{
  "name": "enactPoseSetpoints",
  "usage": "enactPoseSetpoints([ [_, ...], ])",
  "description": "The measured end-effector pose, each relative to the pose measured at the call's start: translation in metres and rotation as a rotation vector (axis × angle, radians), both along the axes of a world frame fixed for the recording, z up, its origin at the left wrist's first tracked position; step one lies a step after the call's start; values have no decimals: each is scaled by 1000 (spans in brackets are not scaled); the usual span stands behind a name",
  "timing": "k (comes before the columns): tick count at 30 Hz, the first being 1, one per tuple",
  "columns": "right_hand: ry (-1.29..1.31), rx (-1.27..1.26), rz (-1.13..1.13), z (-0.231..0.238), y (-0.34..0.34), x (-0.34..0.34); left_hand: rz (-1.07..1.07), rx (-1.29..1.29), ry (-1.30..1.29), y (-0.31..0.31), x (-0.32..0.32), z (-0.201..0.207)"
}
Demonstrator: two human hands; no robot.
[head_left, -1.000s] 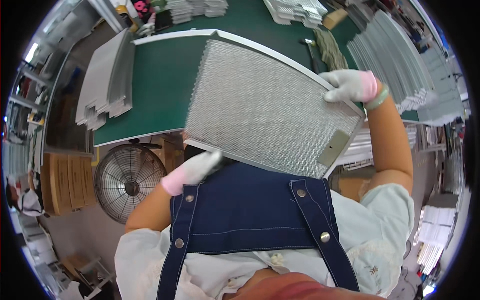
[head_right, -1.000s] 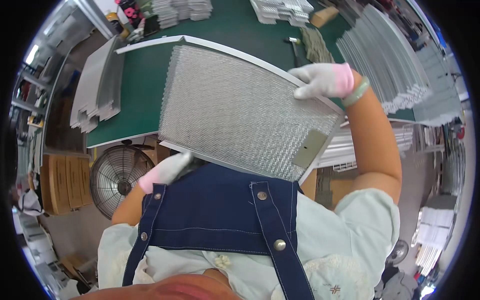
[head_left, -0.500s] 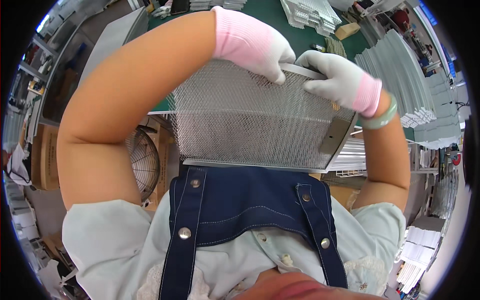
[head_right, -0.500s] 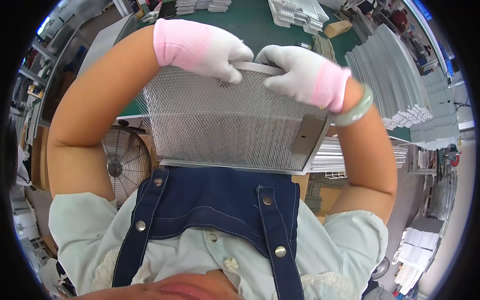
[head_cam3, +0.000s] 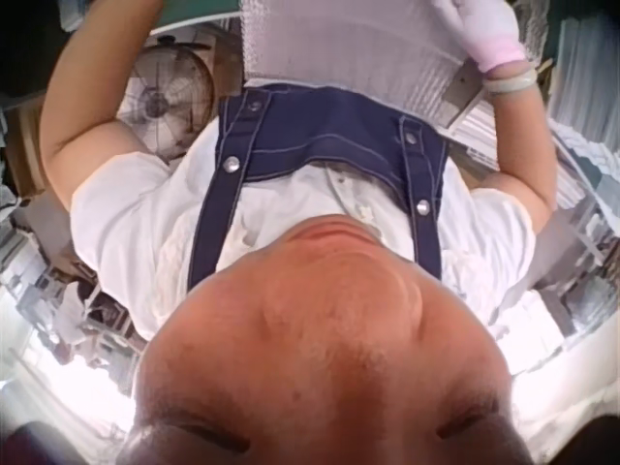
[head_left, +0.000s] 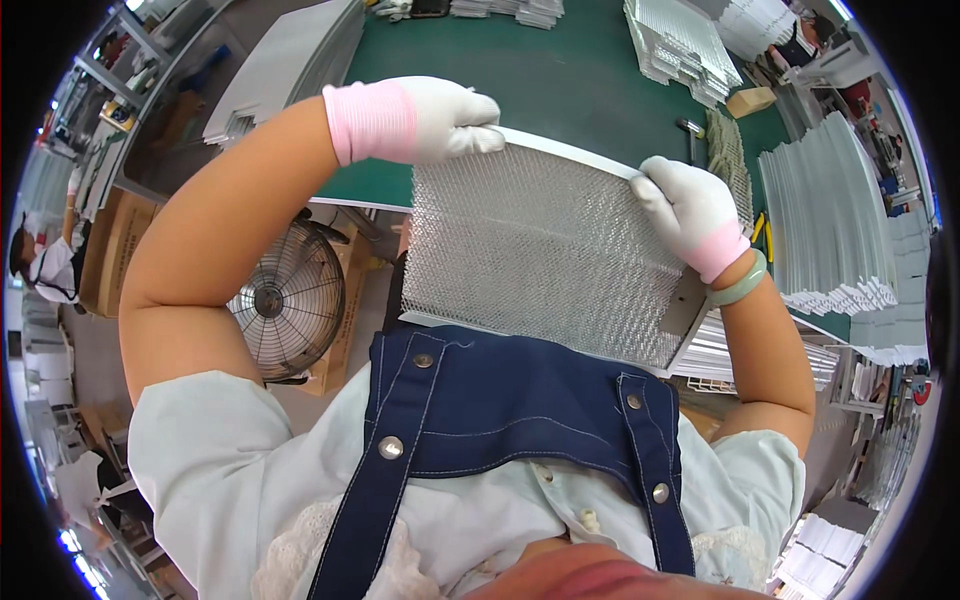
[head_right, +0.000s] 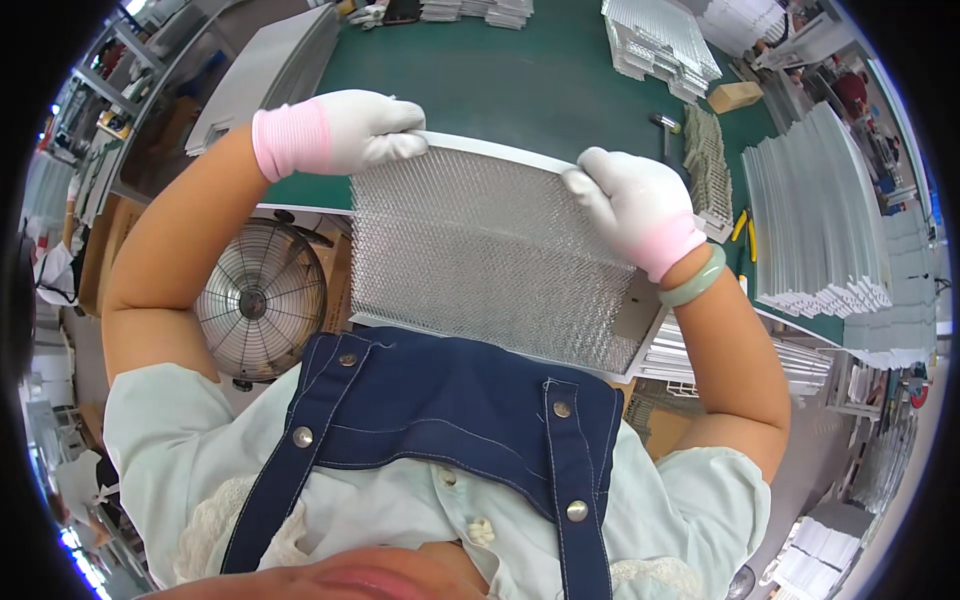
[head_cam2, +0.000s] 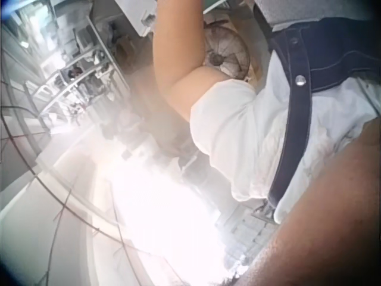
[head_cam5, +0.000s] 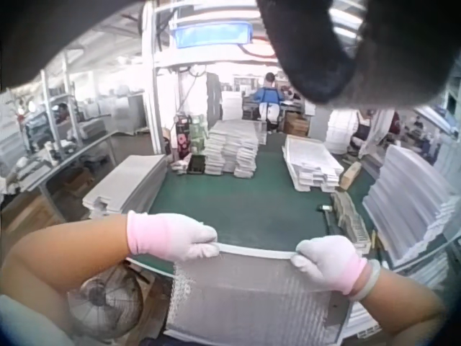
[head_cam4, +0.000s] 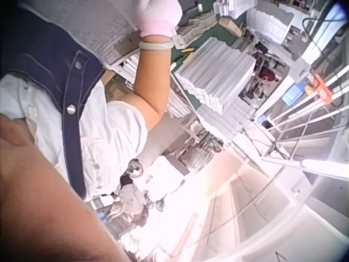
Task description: The person assembles metal grilles by placing a mesh sheet onto a workbench, positioning a small plastic component, and fitting a white frame around it. They then use a handheld power tool to secure the frame to the mesh. The process is repeated for multiple units, with finished items stacked on the table.
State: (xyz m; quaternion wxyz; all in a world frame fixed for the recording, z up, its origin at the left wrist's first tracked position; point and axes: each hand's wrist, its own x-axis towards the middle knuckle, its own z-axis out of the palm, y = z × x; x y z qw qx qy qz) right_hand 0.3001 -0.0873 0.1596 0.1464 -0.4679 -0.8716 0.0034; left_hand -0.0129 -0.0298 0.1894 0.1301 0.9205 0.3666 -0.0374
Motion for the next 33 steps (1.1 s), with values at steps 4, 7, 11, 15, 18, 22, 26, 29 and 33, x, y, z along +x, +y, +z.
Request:
enactPoseSetpoints([
  [4,28,-176,30,19,11,-7,28,-355,1,17,-11,22],
  [7,155,-175,93,20,20,-39,17,-364,-45,22,-2,23],
  [11,112,-1,-13,-12,26,-49,105,-2,-93,8,5,9],
  [15,295,-184,-279,-46,22,-4,197,361,-66,-53,-26,12],
  [18,453,-289,-388,-63,23,11,258,-368,-11,-107,-38,-38],
  [22,392,-4,-366,-48,27,9,239,-768,-483,-108,18,-126],
  [26,906,162,-380,4,30,0,348,183,-1142,-69,39,-80],
  [29,1063,131,-275,-18,9,-26,422,119,-1245,-16,18,2],
  [33,967,-425,68,-66,-34,-55,190,21,-850,18,-22,59],
])
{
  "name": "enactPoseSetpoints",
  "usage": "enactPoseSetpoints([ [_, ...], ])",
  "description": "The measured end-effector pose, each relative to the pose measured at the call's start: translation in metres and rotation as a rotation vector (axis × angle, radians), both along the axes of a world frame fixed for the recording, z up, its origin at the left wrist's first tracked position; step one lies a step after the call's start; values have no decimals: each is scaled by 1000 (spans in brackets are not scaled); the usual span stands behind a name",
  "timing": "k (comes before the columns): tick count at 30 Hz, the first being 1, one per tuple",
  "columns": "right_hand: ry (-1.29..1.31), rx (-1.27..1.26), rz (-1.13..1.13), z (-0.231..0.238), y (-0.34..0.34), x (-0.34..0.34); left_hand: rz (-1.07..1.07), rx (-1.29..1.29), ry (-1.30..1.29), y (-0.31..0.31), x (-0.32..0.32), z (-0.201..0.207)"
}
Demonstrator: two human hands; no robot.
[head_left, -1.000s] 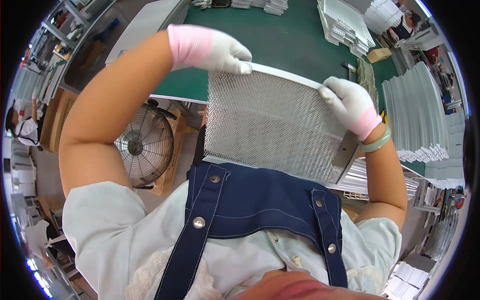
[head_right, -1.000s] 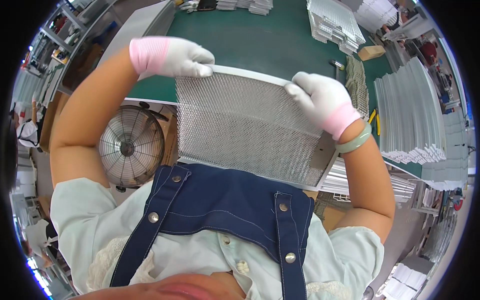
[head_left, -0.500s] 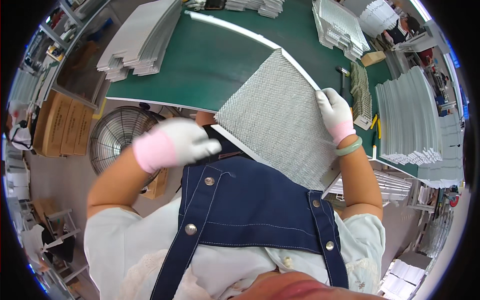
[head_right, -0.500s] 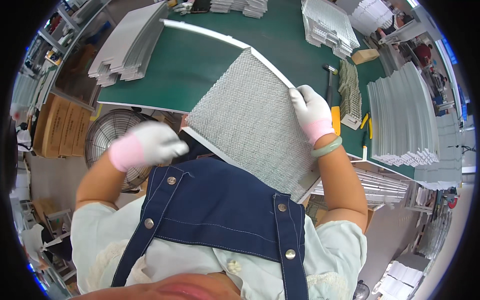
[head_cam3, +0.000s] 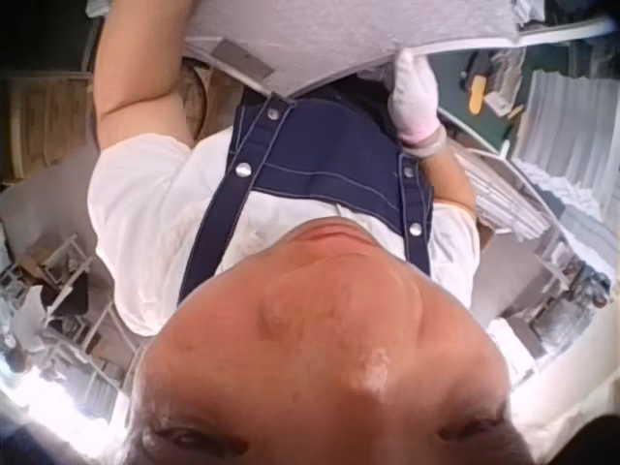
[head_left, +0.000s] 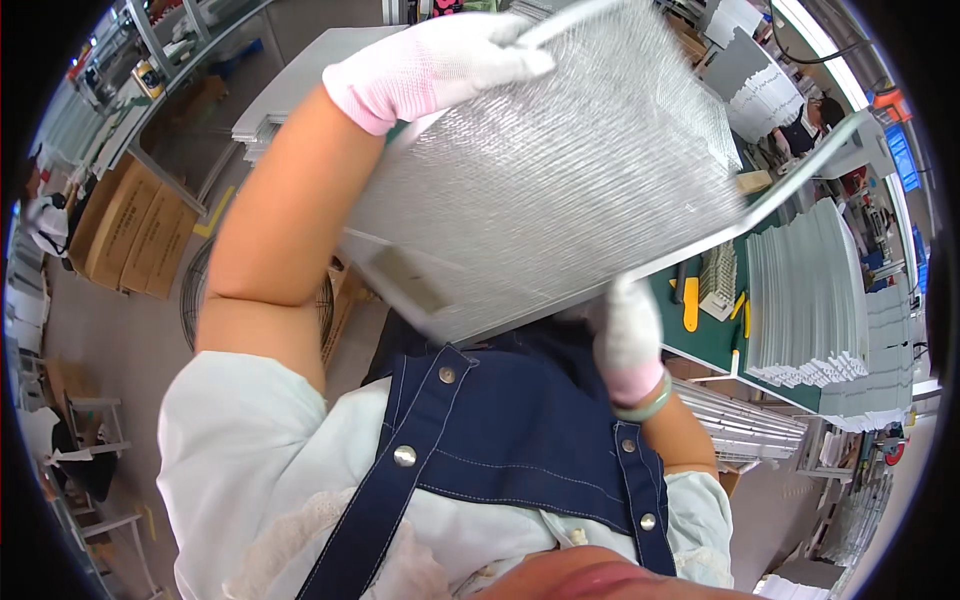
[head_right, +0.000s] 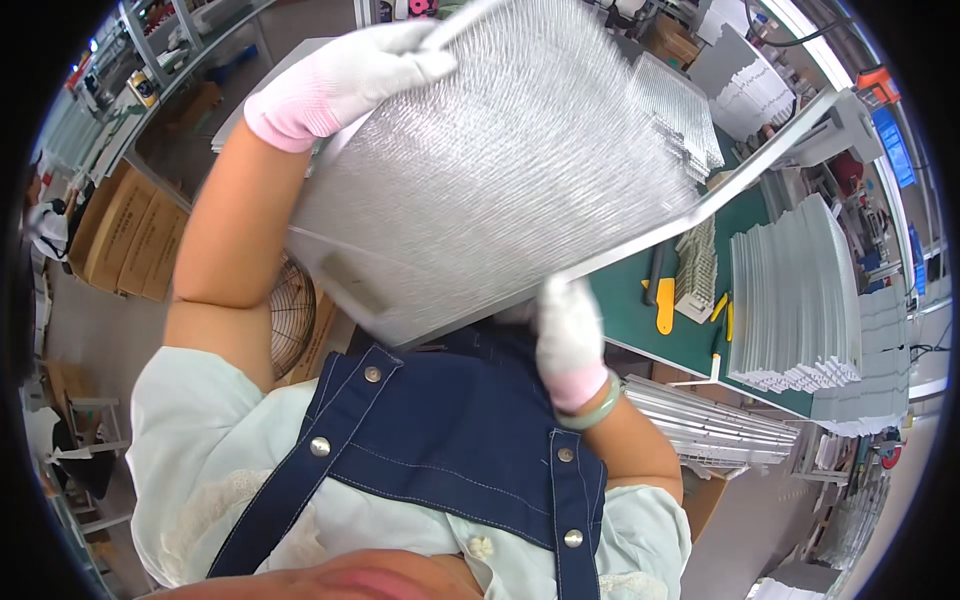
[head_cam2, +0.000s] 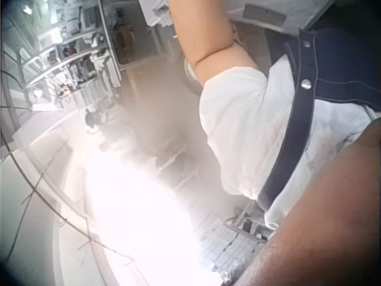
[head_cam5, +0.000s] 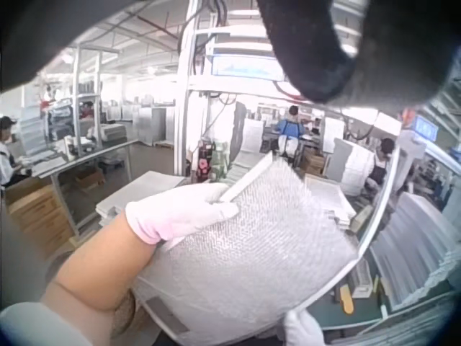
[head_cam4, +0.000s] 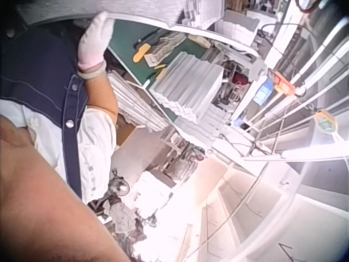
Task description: The person assembles metal grilles by placing a mesh sheet onto a workbench, positioning a small plastic component, and fitting a white frame around it. They then use a handheld power tool to secure the frame to the mesh. The process is repeated for multiple units, with finished items stacked on the table.
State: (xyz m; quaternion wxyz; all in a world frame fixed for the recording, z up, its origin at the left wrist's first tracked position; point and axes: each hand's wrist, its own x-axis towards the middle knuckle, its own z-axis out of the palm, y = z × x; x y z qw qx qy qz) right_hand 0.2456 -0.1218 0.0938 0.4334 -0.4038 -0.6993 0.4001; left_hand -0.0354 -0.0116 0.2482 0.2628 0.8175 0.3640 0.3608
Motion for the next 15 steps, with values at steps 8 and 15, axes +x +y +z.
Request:
enactPoseSetpoints([
  [8,-381,150,352,97,-18,11,-114,-275,673,-17,23,-69],
  [15,-1120,694,161,99,70,-26,-246,-133,693,-25,42,-57],
])
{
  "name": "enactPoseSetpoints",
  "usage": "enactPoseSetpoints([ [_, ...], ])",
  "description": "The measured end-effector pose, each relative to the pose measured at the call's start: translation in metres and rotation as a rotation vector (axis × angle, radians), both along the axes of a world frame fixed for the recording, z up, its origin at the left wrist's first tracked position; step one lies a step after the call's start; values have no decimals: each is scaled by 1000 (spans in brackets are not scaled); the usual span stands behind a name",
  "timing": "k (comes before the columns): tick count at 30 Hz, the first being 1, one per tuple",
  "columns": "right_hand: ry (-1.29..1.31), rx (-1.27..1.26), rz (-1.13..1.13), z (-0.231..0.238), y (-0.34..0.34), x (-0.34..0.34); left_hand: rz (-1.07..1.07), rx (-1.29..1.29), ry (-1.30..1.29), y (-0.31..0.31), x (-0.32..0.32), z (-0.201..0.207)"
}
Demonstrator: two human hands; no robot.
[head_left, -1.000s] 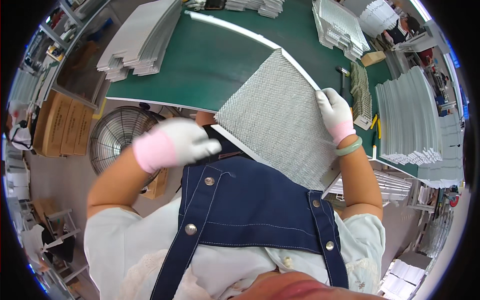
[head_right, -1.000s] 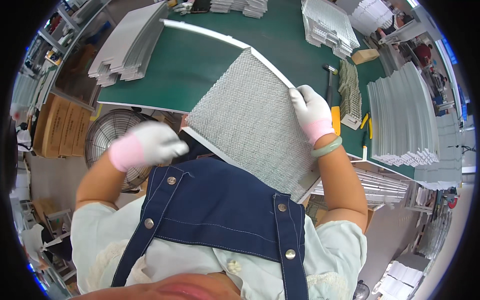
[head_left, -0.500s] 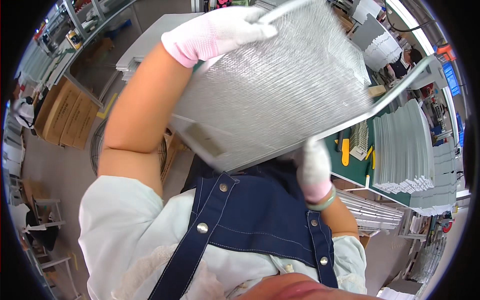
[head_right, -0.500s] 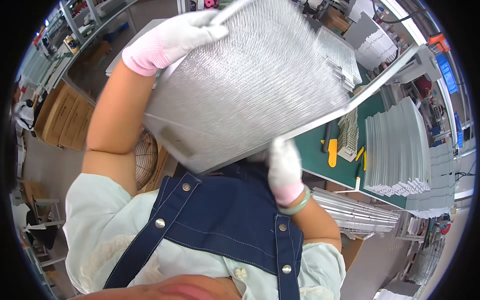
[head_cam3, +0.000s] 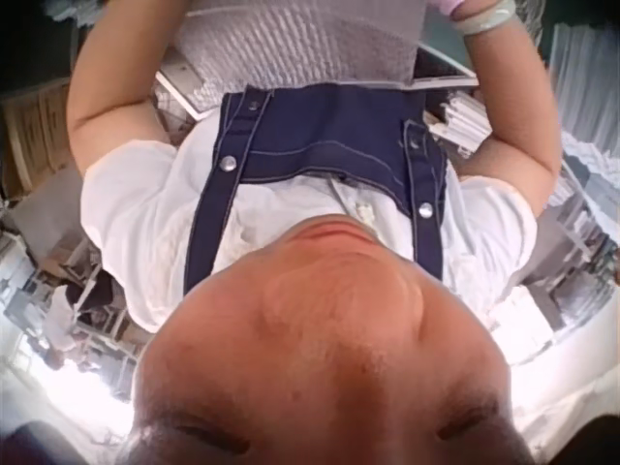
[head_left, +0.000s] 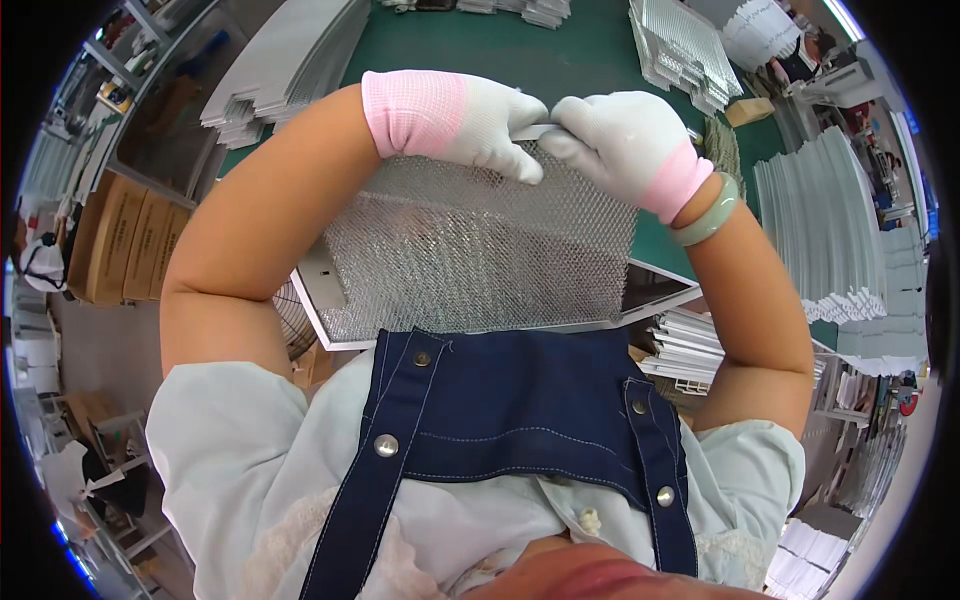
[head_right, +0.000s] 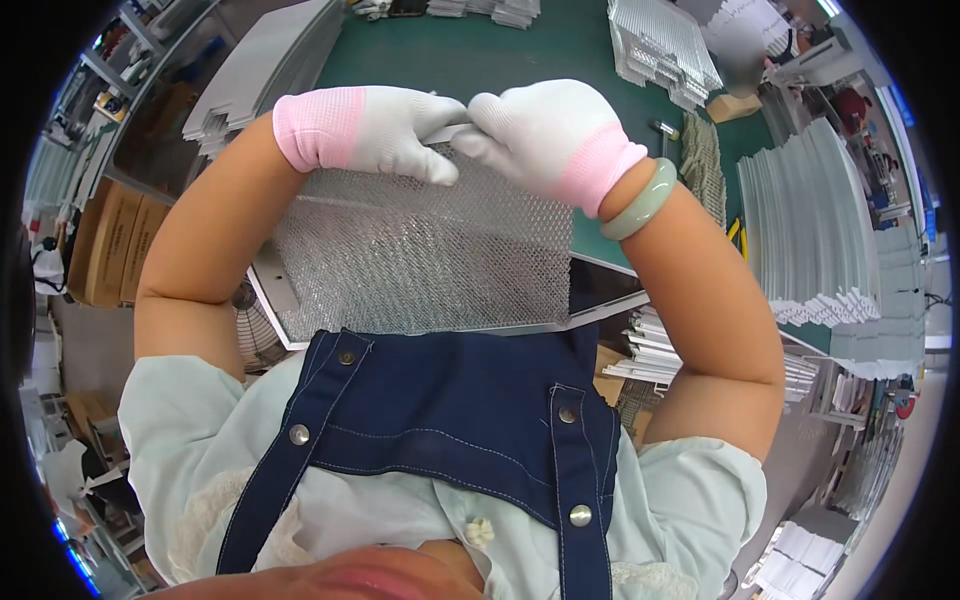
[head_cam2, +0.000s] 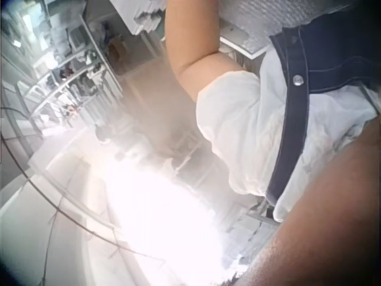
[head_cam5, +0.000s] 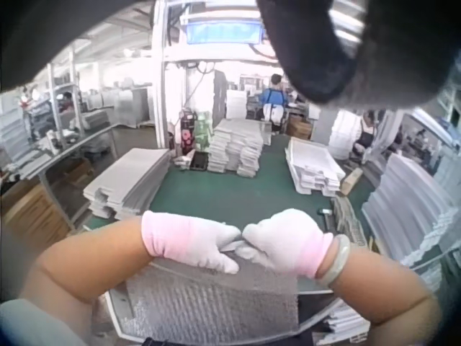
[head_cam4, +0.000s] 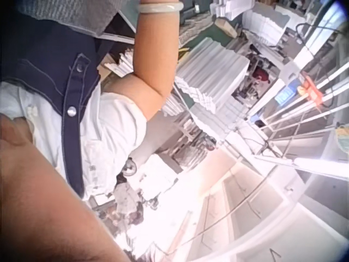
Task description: The person assembles metal grilles by placing a mesh sheet onto a workbench, positioning a small plastic component, and fitting a white frame around it. They then use a handheld power tool to secure the frame to the mesh. The process is repeated for multiple units, with finished items stacked on the table.
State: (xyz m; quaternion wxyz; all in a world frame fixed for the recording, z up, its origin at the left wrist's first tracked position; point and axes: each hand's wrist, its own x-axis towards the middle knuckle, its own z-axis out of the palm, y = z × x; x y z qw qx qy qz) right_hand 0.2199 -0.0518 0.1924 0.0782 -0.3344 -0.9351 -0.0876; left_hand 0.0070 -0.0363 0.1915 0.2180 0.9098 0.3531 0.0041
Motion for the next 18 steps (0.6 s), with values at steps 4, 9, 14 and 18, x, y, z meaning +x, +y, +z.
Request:
enactPoseSetpoints([
  [4,63,62,40,-14,5,5,19,57,-165,-12,-5,-2],
  [9,274,-56,146,-24,11,17,129,513,-119,-29,-3,-35],
  [14,81,-43,-8,-17,2,19,107,529,-122,-29,-2,-37],
  [18,-71,17,-64,-16,1,29,61,463,-165,-26,-2,-36],
])
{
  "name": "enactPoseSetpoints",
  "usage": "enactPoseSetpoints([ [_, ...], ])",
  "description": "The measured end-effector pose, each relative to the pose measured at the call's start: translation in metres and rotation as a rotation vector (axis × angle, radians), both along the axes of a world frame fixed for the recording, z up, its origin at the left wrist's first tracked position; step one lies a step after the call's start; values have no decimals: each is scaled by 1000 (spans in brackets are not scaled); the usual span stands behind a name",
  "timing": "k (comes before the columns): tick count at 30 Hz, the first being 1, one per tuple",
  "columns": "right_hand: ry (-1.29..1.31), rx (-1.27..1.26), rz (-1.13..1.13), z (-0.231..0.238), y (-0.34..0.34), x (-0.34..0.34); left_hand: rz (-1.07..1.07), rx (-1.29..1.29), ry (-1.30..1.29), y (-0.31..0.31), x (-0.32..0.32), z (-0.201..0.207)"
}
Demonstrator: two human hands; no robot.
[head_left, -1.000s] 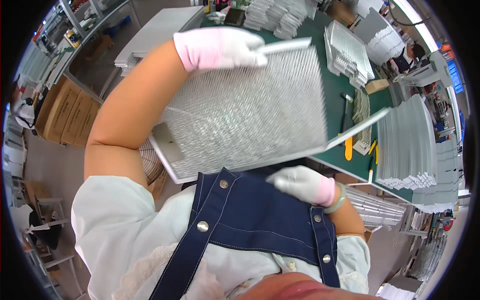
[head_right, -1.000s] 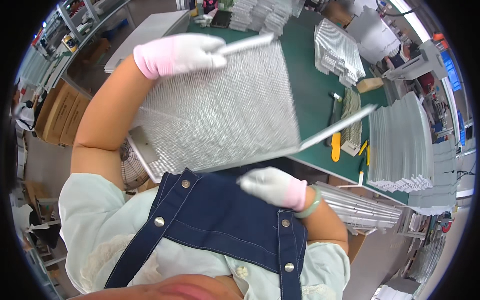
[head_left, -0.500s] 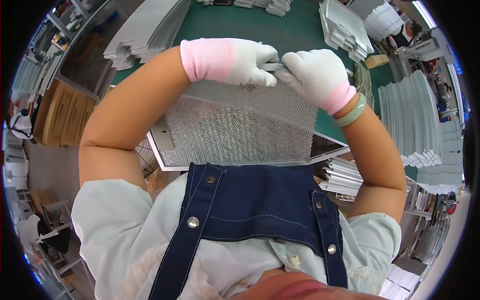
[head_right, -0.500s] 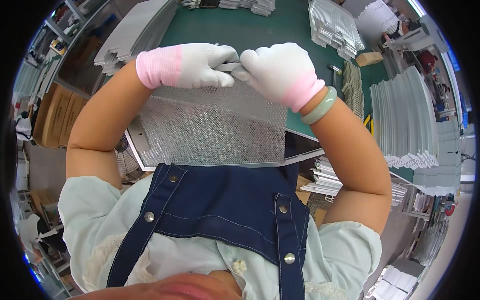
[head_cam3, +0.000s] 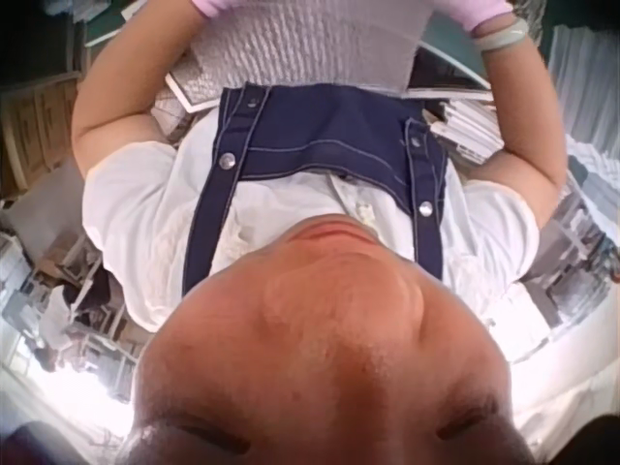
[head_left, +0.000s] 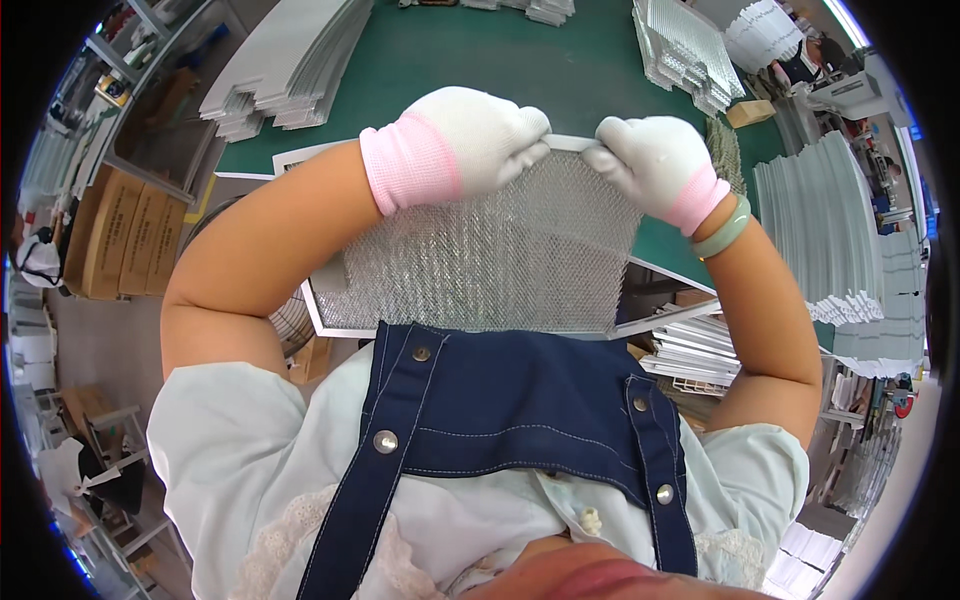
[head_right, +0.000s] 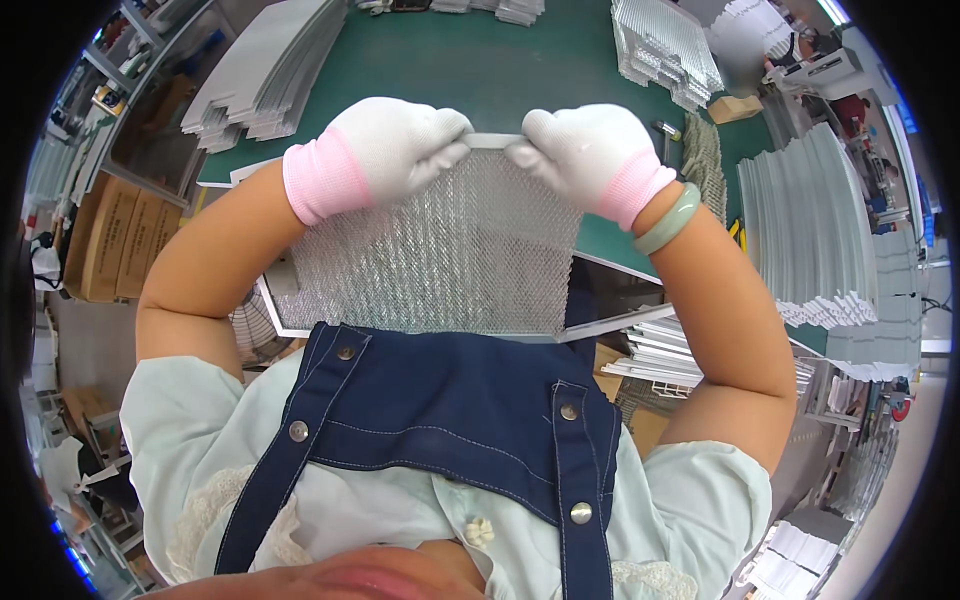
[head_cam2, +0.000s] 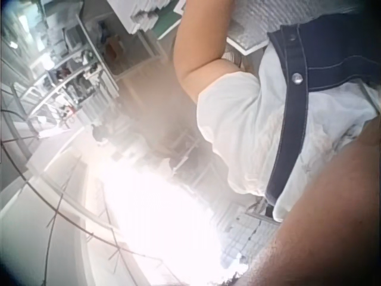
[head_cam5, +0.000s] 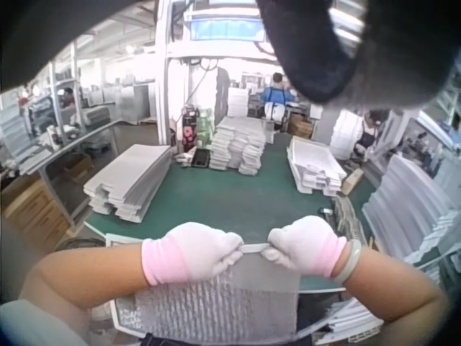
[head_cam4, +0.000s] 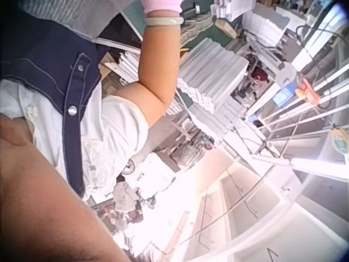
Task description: The person assembles metal grilles by placing a mesh sheet onto a workbench, positioning a small plastic component, and fitting a white frame around it. They then use a handheld power tool to secure the frame to the mesh. The process is repeated for multiple units, with finished items stacked on the table.
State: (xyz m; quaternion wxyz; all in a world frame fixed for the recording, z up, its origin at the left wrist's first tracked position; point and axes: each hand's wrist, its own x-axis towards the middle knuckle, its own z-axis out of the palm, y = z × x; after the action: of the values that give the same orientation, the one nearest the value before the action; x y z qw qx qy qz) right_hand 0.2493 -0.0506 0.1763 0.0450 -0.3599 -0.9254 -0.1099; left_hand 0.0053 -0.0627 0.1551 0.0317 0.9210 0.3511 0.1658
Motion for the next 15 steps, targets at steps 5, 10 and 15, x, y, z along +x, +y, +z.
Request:
enactPoseSetpoints([
  [5,149,-48,50,0,0,4,9,13,54,3,11,10],
  [10,73,32,-11,-7,-5,9,88,167,283,0,32,10],
  [15,254,0,144,-11,1,19,14,73,145,9,23,8],
])
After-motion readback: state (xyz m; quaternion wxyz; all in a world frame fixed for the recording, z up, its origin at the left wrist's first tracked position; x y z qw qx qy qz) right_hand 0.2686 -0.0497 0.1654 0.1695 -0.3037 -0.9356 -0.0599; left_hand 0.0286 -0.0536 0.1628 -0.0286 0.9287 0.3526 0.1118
